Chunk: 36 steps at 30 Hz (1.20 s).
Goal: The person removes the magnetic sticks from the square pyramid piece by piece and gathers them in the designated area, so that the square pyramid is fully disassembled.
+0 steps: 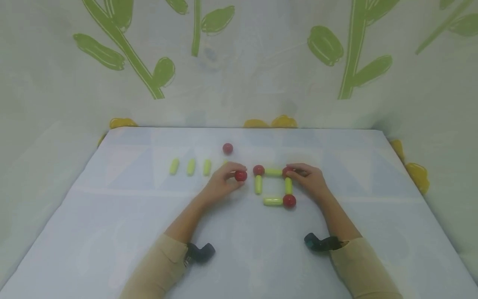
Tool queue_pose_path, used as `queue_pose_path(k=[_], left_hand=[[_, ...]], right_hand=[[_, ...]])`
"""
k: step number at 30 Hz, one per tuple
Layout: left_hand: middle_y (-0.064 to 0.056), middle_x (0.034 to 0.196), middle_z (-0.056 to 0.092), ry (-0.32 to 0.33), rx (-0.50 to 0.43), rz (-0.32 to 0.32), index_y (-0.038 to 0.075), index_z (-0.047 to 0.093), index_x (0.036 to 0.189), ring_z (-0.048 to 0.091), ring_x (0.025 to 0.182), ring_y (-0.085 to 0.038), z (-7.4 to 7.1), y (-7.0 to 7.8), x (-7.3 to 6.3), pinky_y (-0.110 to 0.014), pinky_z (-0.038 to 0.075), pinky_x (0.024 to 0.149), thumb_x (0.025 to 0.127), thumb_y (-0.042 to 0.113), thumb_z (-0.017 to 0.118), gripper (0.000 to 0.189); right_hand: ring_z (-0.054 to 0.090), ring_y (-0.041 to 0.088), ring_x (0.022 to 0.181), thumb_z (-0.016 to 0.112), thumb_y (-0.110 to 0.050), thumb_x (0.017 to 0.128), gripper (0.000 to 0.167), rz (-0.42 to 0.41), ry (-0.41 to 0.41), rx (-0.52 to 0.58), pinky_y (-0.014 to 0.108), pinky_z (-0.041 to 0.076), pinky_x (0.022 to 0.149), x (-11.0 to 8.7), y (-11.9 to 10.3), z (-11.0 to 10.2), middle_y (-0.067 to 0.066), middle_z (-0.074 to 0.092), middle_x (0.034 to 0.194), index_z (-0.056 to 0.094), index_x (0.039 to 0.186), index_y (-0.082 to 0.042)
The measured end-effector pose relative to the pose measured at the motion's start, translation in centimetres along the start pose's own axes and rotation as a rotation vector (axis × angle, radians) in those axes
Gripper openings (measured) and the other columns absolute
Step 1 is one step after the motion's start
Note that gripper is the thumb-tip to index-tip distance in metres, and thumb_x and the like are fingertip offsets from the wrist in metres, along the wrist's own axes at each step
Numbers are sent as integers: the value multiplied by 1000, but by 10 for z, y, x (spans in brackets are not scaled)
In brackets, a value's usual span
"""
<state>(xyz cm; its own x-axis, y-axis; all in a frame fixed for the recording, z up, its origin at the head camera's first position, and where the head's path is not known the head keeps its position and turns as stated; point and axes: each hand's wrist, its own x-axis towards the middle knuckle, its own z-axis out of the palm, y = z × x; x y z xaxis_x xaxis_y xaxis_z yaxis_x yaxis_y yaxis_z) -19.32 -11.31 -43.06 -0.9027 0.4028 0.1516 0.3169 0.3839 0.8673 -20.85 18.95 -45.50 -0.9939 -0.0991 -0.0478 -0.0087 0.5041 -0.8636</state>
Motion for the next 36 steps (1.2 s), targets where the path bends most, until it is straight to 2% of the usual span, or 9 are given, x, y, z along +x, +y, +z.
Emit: queue_pose_path(k=[2,5,9,14,16,23,28,33,36], left_hand=[[7,119,56,32,2,-29,20,59,119,53,113,-10,-6,-1,4,-37,45,100,86,15,69,35],[5,122,56,87,14,-120,21,57,123,52,116,-15,-17,-2,10,-39,46,99,86,18,70,40],[2,127,55,177,22,-203,21,51,131,51,120,-19,-32,-8,19,-41,46,98,85,20,71,50],[-6,128,57,292,44,-150,12,49,134,50,117,-22,-51,-19,31,-41,43,99,85,13,70,53],[-8,128,57,316,51,-154,9,48,135,50,117,-23,-57,-23,35,-41,42,100,86,12,69,54],[-8,134,53,267,26,-296,11,42,140,45,125,-24,-75,-35,51,-40,35,107,88,17,66,57],[-9,135,50,185,59,-402,12,41,141,41,129,-25,-85,-47,59,-40,32,110,89,18,64,57],[-12,131,52,107,135,-420,9,40,141,45,126,-28,-94,-55,65,-43,33,109,90,15,63,56],[-13,129,53,96,138,-413,8,41,141,46,126,-29,-96,-58,68,-43,35,108,90,14,63,55]], right_hand=[[51,22,122,66,-54,80,52,-4,0,1,46,43,101,0,0,0,2,62,123,64,119,-19],[52,22,121,67,-53,81,51,-6,4,5,46,44,100,0,-1,0,3,63,123,65,118,-18],[52,22,122,67,-53,81,52,3,0,3,46,43,101,-1,-1,0,3,63,123,64,119,-18],[51,22,123,66,-55,80,54,11,1,-7,46,42,101,0,-2,0,3,62,125,64,119,-18],[51,22,123,66,-55,80,53,8,2,-8,46,42,101,0,-1,0,3,62,125,64,119,-18],[53,22,121,67,-53,81,51,7,13,-7,46,43,100,1,1,-1,2,63,123,65,118,-19],[54,23,120,67,-51,81,50,-5,12,1,46,44,100,0,1,-2,4,63,123,65,118,-17],[54,23,119,67,-49,82,49,-20,8,7,46,45,99,-2,-1,-2,5,64,122,65,118,-16],[55,23,117,67,-49,83,47,-25,10,8,45,45,98,-2,-2,-2,5,64,120,65,117,-16]])
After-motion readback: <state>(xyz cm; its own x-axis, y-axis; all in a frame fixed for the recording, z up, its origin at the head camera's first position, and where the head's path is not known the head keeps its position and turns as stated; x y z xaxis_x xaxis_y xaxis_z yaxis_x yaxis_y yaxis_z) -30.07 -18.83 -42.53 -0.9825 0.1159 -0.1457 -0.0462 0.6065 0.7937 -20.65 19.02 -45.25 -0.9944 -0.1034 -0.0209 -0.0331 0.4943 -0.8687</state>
